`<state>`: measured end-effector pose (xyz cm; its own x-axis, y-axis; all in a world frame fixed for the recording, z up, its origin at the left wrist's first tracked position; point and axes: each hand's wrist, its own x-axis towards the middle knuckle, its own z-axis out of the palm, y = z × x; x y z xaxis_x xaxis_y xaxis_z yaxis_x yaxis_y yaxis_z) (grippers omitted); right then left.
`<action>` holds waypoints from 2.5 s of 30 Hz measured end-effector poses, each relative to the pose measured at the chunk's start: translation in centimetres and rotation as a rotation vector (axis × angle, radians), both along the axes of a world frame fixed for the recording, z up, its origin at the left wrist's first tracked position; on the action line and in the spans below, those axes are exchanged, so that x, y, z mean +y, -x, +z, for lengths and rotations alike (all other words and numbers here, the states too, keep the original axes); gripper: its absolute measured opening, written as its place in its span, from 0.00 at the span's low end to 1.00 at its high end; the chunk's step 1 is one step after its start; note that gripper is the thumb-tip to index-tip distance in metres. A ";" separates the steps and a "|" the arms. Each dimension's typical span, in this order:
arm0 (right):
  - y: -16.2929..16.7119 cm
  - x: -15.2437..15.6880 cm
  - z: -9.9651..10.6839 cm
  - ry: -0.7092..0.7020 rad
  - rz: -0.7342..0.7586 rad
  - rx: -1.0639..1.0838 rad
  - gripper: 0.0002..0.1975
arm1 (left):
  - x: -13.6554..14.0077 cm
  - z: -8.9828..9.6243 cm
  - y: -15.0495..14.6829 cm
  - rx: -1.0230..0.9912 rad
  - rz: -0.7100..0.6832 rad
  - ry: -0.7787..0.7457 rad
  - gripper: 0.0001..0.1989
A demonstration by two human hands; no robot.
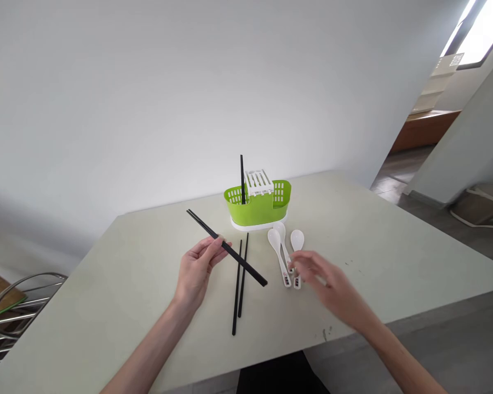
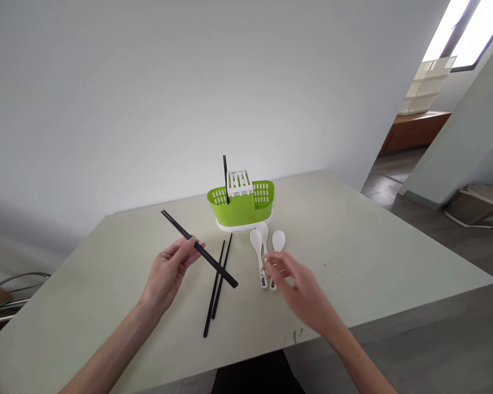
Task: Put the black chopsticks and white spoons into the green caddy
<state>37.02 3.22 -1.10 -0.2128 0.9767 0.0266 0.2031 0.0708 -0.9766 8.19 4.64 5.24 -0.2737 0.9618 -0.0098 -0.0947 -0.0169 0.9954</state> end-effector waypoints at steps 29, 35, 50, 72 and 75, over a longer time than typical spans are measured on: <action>5.0 -3.1 2.4 0.270 0.249 0.323 0.33 | -1.3 -0.7 -2.2 -0.115 -0.175 0.071 0.17; 4.9 -3.2 1.8 0.264 0.280 0.336 0.31 | -1.6 -0.2 -2.0 -0.053 -0.179 0.046 0.17; -4.7 3.4 -2.3 -0.004 -0.071 0.025 0.33 | 8.1 10.6 5.6 0.285 0.265 -0.500 0.19; -6.7 4.0 -5.9 -0.083 -0.225 -0.112 0.24 | 22.1 4.3 0.8 0.968 0.064 -0.239 0.16; -6.7 4.0 -5.5 -0.070 -0.229 -0.121 0.23 | 23.0 3.8 0.9 1.008 0.066 -0.204 0.16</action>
